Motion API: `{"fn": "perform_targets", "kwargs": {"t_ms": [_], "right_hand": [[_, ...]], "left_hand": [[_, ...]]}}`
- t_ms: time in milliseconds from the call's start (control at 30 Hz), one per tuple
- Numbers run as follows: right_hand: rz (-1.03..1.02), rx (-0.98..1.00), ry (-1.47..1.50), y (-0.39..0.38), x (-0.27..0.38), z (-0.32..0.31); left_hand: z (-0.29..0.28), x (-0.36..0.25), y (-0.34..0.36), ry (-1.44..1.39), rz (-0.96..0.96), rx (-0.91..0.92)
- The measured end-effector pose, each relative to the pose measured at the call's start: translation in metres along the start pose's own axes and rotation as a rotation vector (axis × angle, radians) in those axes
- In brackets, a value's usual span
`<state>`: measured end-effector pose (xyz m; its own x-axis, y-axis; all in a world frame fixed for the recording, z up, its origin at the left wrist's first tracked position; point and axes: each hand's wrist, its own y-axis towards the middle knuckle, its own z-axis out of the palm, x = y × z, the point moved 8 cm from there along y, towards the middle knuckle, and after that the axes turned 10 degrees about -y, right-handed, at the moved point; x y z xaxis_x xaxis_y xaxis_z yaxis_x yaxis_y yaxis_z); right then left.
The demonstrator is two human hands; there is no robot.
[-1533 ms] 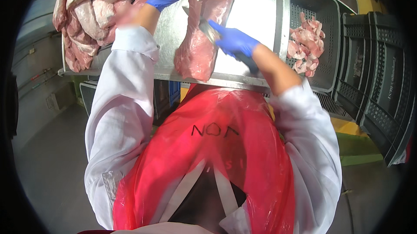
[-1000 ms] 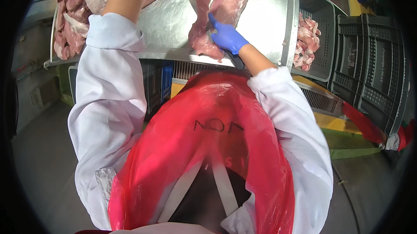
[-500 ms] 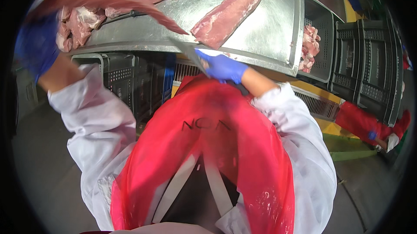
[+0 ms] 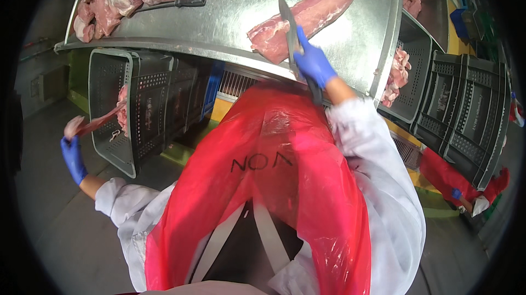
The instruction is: The person uses a knife to trim fat and cut large pieces of raw meat on a stainless steel table. They separate the meat into smaller portions and place the trimmed fat into a nearby crate. The person handles the meat with blue gloves and wears a red apron.
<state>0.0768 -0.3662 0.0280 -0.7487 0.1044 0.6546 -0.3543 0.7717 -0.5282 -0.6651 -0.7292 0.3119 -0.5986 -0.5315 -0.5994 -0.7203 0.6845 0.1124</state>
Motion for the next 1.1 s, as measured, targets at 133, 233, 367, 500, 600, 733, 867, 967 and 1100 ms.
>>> {"fn": "perform_targets", "kwargs": {"t_ms": [133, 233, 367, 500, 600, 733, 867, 967, 1100], "right_hand": [[0.04, 0.149, 0.083, -0.113, -0.023, 0.028], [-0.004, 0.255, 0.06, -0.156, -0.04, 0.015], [-0.015, -0.063, 0.271, -0.15, -0.071, -0.017], [-0.078, -0.33, 0.345, -0.096, -0.073, -0.04], [-0.108, -0.421, 0.418, -0.049, -0.055, -0.032], [-0.092, -0.437, 0.216, 0.001, -0.024, -0.026], [-0.001, -0.433, 0.171, 0.017, -0.031, -0.037], [-0.001, -0.434, 0.235, 0.014, -0.031, -0.038], [-0.161, -0.447, 0.044, 0.022, -0.011, -0.016]], "left_hand": [[0.158, -0.128, -0.039, 0.091, 0.281, -0.145], [0.307, -0.235, -0.079, -0.16, 0.484, 0.023], [0.508, -0.367, -0.152, -0.4, 0.595, 0.493], [0.621, -0.414, -0.18, -0.089, 0.494, 0.674], [0.638, -0.4, -0.163, -0.005, 0.347, 0.781], [0.634, -0.396, -0.168, 0.015, 0.371, 0.729], [0.643, -0.395, -0.172, 0.075, 0.362, 0.801], [0.644, -0.385, -0.168, -0.005, 0.331, 0.743], [0.642, -0.373, -0.163, -0.199, 0.303, 0.675]]}}
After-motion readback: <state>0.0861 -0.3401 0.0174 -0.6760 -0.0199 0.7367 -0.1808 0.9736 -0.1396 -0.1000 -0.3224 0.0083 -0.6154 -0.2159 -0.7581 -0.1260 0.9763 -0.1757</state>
